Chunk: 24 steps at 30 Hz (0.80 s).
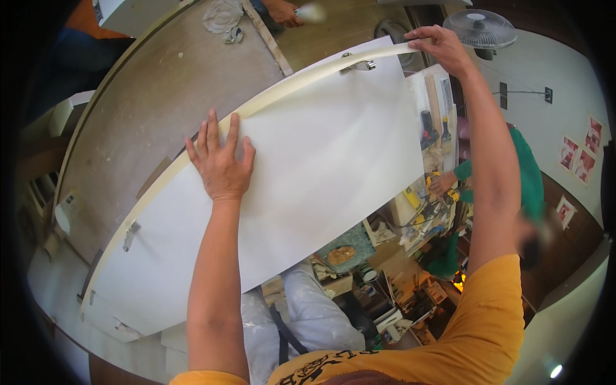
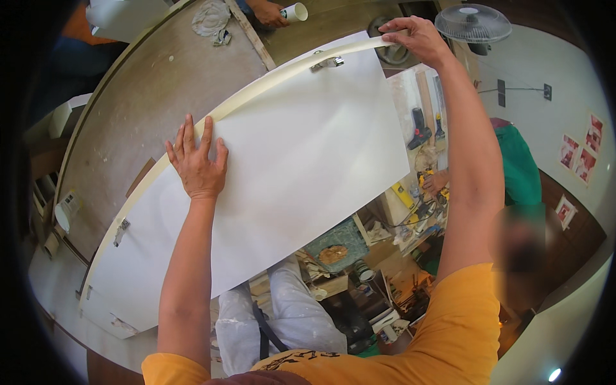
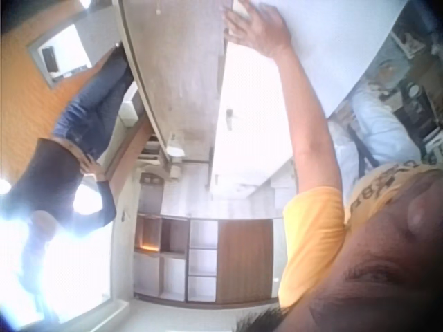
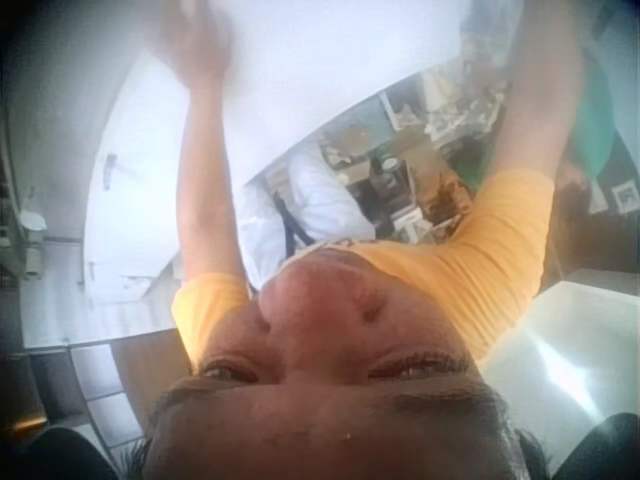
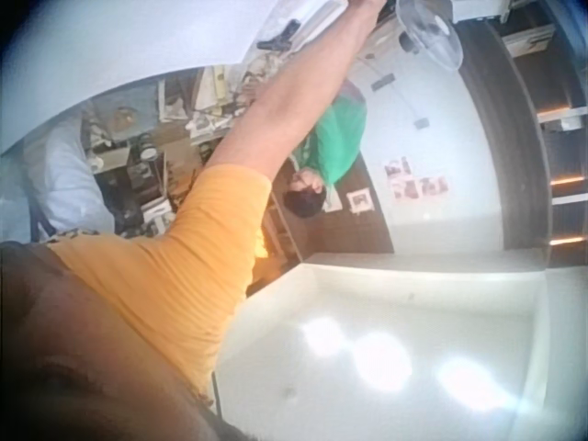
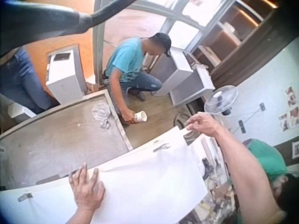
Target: The person applies a strip of edge banding to the long edge of a white cabinet door, smoothing it by hand. They then use a utility knife to trim the excess banding flush with the door surface.
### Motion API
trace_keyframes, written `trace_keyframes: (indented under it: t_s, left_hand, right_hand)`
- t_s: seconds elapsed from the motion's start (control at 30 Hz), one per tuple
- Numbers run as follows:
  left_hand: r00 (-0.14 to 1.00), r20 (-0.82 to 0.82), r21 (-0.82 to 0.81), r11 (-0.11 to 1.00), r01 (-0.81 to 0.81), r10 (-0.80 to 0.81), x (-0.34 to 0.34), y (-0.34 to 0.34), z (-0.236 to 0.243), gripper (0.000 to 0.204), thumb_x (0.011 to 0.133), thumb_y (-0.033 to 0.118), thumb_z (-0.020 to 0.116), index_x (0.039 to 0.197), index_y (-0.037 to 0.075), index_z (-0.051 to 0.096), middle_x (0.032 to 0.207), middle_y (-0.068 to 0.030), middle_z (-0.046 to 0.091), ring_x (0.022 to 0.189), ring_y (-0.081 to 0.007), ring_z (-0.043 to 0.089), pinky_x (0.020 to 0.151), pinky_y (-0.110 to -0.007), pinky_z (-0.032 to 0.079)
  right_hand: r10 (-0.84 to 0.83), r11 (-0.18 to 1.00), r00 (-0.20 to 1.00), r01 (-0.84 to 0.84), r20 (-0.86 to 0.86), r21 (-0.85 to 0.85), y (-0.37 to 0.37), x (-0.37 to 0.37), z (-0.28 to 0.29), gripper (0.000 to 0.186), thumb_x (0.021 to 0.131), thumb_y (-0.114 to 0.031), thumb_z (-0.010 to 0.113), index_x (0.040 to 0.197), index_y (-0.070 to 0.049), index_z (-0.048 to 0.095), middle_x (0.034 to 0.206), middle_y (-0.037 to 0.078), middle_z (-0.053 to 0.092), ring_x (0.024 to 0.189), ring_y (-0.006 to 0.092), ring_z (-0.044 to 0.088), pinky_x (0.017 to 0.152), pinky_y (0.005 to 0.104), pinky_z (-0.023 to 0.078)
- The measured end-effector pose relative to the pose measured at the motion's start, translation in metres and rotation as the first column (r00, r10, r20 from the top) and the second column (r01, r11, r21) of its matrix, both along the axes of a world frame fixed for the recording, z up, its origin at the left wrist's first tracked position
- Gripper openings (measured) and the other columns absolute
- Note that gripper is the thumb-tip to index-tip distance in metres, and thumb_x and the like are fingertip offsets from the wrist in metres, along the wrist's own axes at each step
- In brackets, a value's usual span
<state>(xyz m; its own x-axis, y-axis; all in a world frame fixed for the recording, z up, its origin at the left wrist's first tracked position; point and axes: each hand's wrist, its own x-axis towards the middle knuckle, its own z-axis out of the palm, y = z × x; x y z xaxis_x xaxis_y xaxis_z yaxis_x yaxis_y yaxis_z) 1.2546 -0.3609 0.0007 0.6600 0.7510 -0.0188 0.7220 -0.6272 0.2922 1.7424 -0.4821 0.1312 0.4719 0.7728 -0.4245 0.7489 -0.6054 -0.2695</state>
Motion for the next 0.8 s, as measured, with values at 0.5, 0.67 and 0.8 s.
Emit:
trace_keyframes:
  t_s: [0.5,0.67,0.8]
  left_hand:
    - [1.000,-0.014,0.000,1.000,0.003,-0.003,0.000,0.001,0.000,0.055,0.095,0.035,0.065,0.150,0.034,0.060,0.165,-0.0040,0.044,0.149,-0.0261,0.042,0.130,-0.053,0.015]
    - [1.000,-0.019,0.004,1.000,0.004,-0.004,0.000,0.001,0.001,0.055,0.095,0.035,0.066,0.150,0.033,0.060,0.165,-0.0042,0.044,0.149,-0.0259,0.042,0.129,-0.054,0.016]
    - [1.000,-0.027,0.000,1.000,0.010,-0.010,0.003,0.001,0.001,0.056,0.095,0.034,0.066,0.150,0.033,0.060,0.165,-0.0039,0.044,0.149,-0.0256,0.042,0.129,-0.053,0.016]
  right_hand:
    - [-0.103,0.994,0.984,0.099,0.148,0.035,0.027,0.009,-0.043,0.037,0.088,-0.035,0.081,0.111,-0.006,0.080,0.101,0.010,0.079,0.095,0.0218,0.073,0.091,0.0356,0.055]
    - [-0.118,0.993,0.985,0.118,0.128,0.014,0.027,0.015,-0.044,0.037,0.086,-0.035,0.082,0.110,-0.008,0.080,0.100,0.011,0.079,0.095,0.0235,0.074,0.092,0.0356,0.055]
    - [-0.116,0.993,0.983,0.118,0.141,-0.008,0.022,0.013,-0.052,0.036,0.084,-0.035,0.083,0.108,-0.008,0.081,0.099,0.011,0.079,0.094,0.0231,0.074,0.091,0.0354,0.055]
